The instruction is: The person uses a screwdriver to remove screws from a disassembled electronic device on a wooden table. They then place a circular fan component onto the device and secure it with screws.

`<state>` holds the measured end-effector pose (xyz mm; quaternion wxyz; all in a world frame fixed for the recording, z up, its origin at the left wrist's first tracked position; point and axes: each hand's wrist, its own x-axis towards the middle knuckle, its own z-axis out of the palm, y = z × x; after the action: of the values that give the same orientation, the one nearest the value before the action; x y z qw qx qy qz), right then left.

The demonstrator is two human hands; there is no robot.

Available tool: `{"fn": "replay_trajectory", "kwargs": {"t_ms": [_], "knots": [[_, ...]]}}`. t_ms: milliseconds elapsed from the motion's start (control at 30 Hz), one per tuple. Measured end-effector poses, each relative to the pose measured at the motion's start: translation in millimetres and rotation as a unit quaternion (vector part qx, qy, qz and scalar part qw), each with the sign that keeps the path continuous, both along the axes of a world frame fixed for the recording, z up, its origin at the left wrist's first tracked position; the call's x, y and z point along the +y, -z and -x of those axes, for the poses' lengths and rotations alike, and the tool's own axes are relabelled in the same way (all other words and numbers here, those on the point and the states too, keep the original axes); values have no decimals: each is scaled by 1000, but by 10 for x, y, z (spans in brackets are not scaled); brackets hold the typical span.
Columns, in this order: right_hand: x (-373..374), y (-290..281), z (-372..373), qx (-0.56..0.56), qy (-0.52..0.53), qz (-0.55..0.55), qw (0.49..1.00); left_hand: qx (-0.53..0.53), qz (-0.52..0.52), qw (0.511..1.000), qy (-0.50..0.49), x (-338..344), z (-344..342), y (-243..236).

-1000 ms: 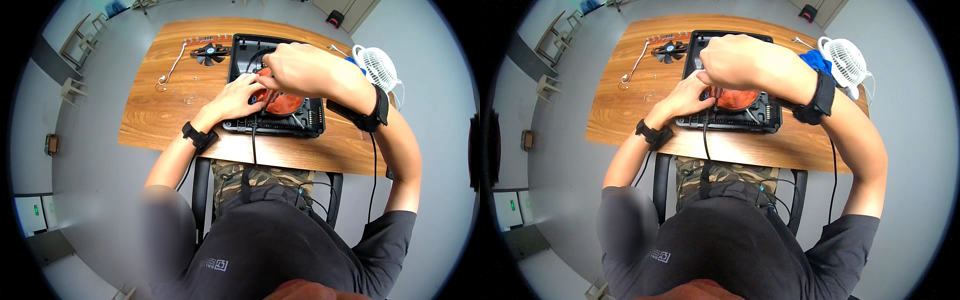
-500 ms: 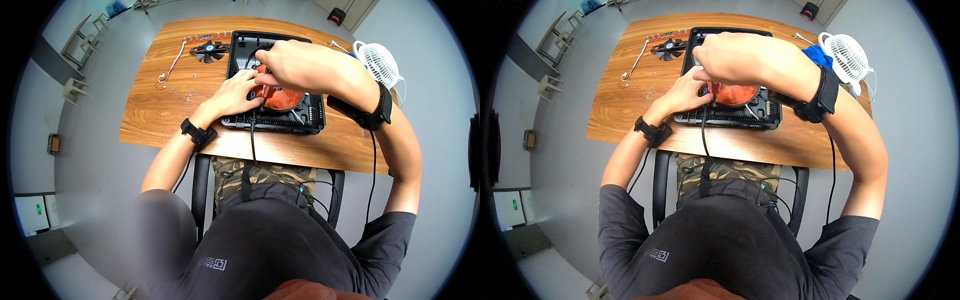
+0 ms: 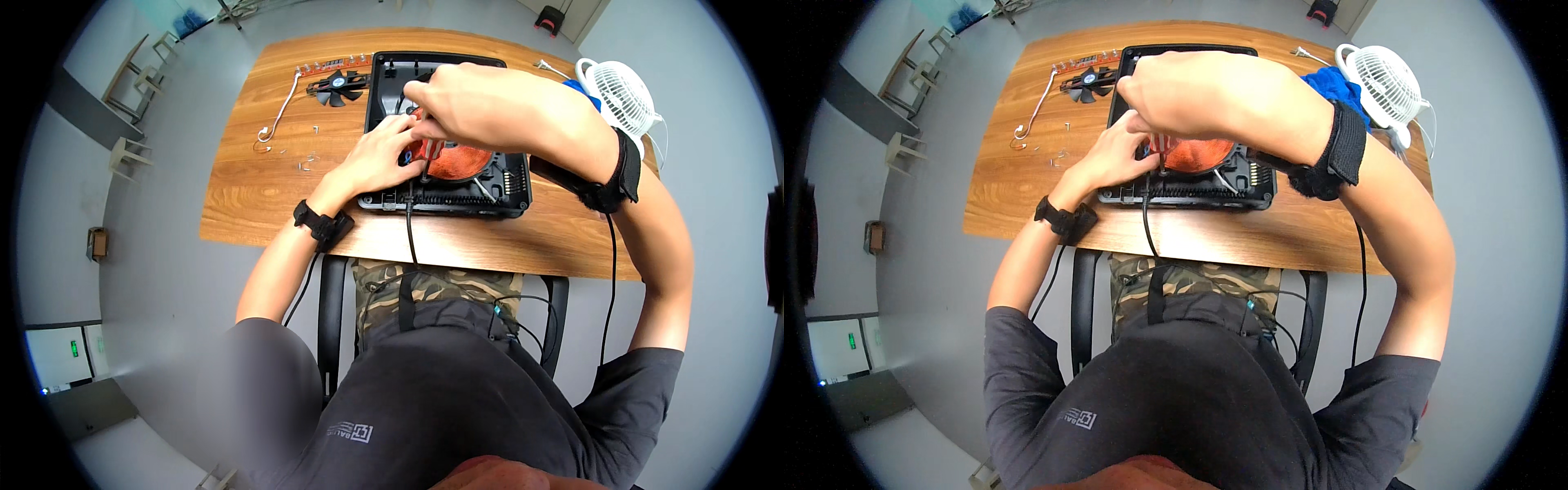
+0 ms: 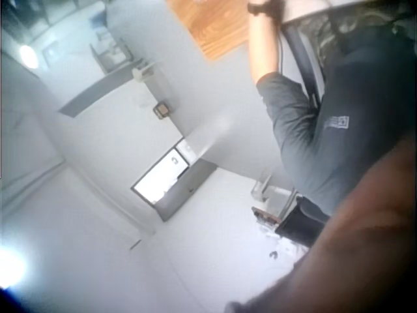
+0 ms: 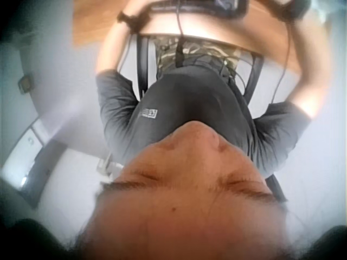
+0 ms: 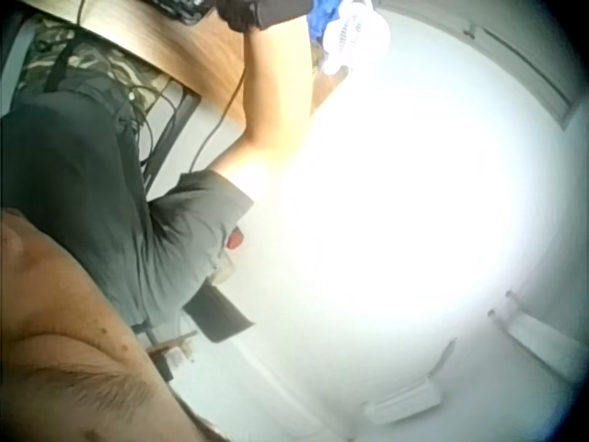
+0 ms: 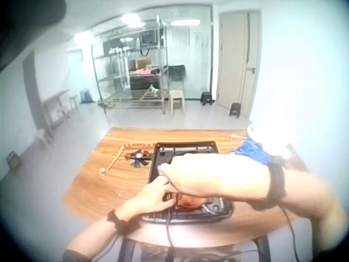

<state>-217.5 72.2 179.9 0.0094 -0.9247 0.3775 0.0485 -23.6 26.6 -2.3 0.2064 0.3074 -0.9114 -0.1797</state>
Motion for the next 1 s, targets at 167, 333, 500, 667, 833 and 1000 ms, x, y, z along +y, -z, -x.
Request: {"fn": "replay_trajectory", "kwargs": {"t_ms": [167, 333, 500, 667, 833, 1000], "knots": [[-22, 153, 14, -14, -5, 82, 997, -37, -24, 999, -8, -10, -26, 4], [108, 11, 56, -33, 18, 15, 999, 9, 32, 999, 12, -46, -15, 52], [76, -17, 16, -16, -33, -18, 999, -47, -55, 997, -10, -44, -4, -1], [86, 79, -100, -39, -34, 44, 998, -31, -92, 995, -26, 4, -4, -41], [125, 14, -150, -6, 19, 29, 999, -2, -96, 995, -26, -31, -23, 46], [186, -108, -40, -13, 19, -26, 999, -10, 10, 1000, 3, -19, 5, 12]]}}
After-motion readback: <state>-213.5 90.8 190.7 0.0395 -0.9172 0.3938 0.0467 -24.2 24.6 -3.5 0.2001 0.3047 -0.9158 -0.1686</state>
